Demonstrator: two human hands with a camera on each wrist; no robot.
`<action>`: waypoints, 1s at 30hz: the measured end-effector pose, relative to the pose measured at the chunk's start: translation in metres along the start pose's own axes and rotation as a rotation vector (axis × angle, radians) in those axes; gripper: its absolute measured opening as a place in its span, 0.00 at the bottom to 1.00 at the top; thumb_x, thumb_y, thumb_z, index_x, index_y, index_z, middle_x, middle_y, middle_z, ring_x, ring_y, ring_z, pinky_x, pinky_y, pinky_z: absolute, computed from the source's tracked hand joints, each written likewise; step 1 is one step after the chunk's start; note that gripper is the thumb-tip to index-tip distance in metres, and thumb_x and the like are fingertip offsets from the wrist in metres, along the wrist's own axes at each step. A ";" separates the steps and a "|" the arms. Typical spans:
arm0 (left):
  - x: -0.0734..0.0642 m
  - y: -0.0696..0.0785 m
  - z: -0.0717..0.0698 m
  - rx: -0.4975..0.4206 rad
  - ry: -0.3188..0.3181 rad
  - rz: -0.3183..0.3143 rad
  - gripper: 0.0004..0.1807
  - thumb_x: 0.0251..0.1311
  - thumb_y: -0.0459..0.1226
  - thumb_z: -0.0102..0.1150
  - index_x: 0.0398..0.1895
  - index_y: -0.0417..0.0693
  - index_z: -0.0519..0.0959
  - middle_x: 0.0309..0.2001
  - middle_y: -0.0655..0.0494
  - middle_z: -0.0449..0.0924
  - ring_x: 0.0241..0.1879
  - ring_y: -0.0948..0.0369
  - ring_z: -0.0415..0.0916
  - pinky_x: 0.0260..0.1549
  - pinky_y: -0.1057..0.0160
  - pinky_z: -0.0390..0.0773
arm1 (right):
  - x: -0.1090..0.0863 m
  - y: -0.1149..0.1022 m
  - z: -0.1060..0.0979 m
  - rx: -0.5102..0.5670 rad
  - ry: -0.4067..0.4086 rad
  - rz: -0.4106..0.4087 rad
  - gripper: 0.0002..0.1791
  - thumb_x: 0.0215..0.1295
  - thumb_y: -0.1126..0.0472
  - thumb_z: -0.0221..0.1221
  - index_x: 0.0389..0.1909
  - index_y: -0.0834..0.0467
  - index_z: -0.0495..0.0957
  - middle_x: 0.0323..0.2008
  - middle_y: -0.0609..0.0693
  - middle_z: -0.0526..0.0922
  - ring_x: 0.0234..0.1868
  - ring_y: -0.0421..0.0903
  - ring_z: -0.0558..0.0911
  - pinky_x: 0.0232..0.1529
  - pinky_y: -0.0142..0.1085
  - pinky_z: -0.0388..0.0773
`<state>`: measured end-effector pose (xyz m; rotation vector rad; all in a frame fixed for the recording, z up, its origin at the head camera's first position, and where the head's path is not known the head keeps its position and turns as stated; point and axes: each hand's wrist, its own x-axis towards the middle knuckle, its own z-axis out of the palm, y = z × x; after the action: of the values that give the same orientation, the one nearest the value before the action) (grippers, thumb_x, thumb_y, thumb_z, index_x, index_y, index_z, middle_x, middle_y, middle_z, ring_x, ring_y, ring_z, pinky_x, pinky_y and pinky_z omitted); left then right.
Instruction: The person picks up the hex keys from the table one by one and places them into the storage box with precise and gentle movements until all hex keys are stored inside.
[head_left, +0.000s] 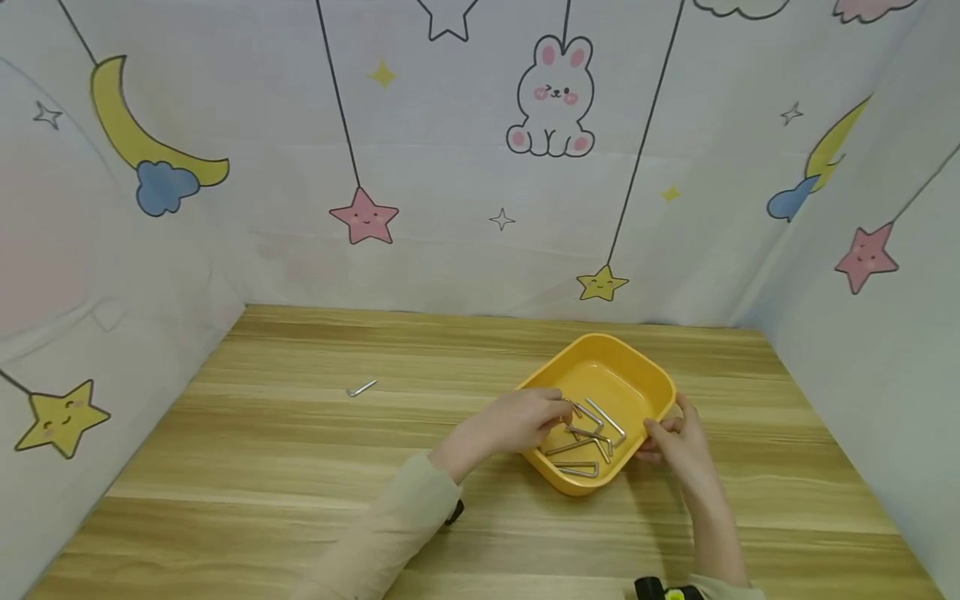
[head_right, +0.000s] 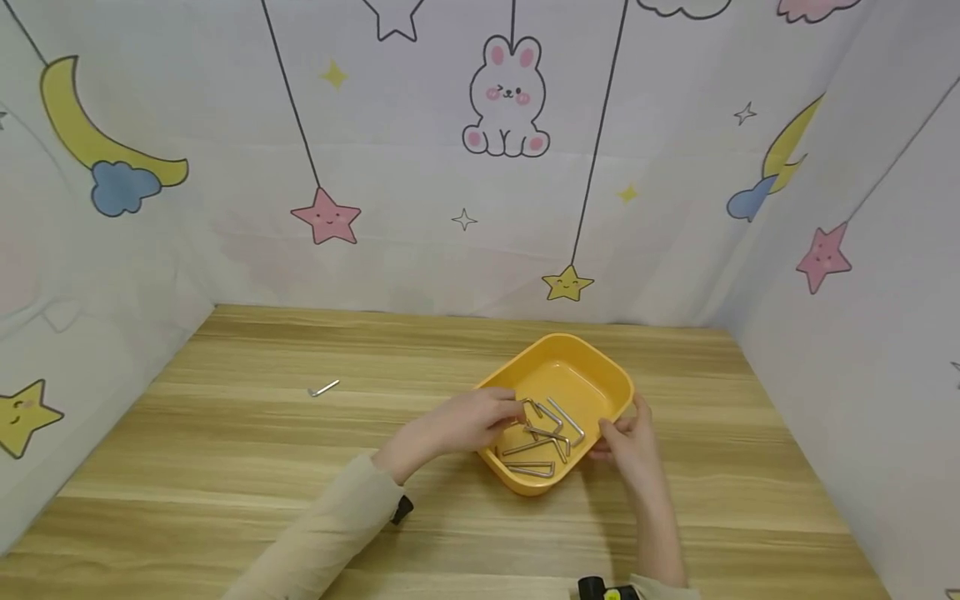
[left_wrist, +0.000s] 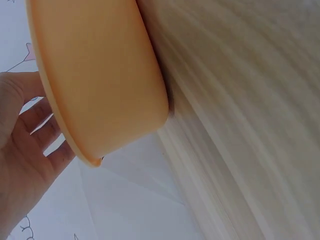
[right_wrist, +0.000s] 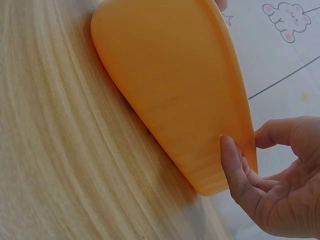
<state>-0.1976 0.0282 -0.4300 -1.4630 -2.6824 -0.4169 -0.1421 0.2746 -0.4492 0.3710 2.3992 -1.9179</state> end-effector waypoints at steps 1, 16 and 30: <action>-0.002 0.000 -0.001 0.011 0.017 -0.013 0.10 0.65 0.32 0.52 0.43 0.51 0.81 0.39 0.60 0.80 0.34 0.69 0.74 0.32 0.76 0.72 | 0.000 0.000 0.000 0.000 0.001 -0.001 0.44 0.70 0.68 0.47 0.75 0.60 0.27 0.34 0.49 0.69 0.25 0.36 0.79 0.36 0.35 0.84; -0.031 0.002 -0.011 0.111 0.243 -0.122 0.08 0.58 0.36 0.61 0.41 0.53 0.81 0.38 0.61 0.80 0.36 0.65 0.76 0.31 0.71 0.75 | -0.001 -0.001 0.000 -0.004 -0.003 0.007 0.45 0.70 0.68 0.47 0.74 0.60 0.25 0.34 0.49 0.70 0.24 0.36 0.80 0.35 0.35 0.84; -0.058 -0.010 -0.008 0.129 0.373 -0.225 0.07 0.56 0.34 0.63 0.38 0.51 0.82 0.38 0.61 0.82 0.36 0.65 0.78 0.31 0.69 0.78 | -0.002 -0.002 0.000 -0.026 -0.010 0.016 0.45 0.70 0.68 0.48 0.75 0.60 0.25 0.34 0.49 0.70 0.25 0.35 0.80 0.36 0.34 0.84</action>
<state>-0.1748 -0.0260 -0.4342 -0.9434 -2.5199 -0.4651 -0.1403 0.2740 -0.4472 0.3773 2.4048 -1.8748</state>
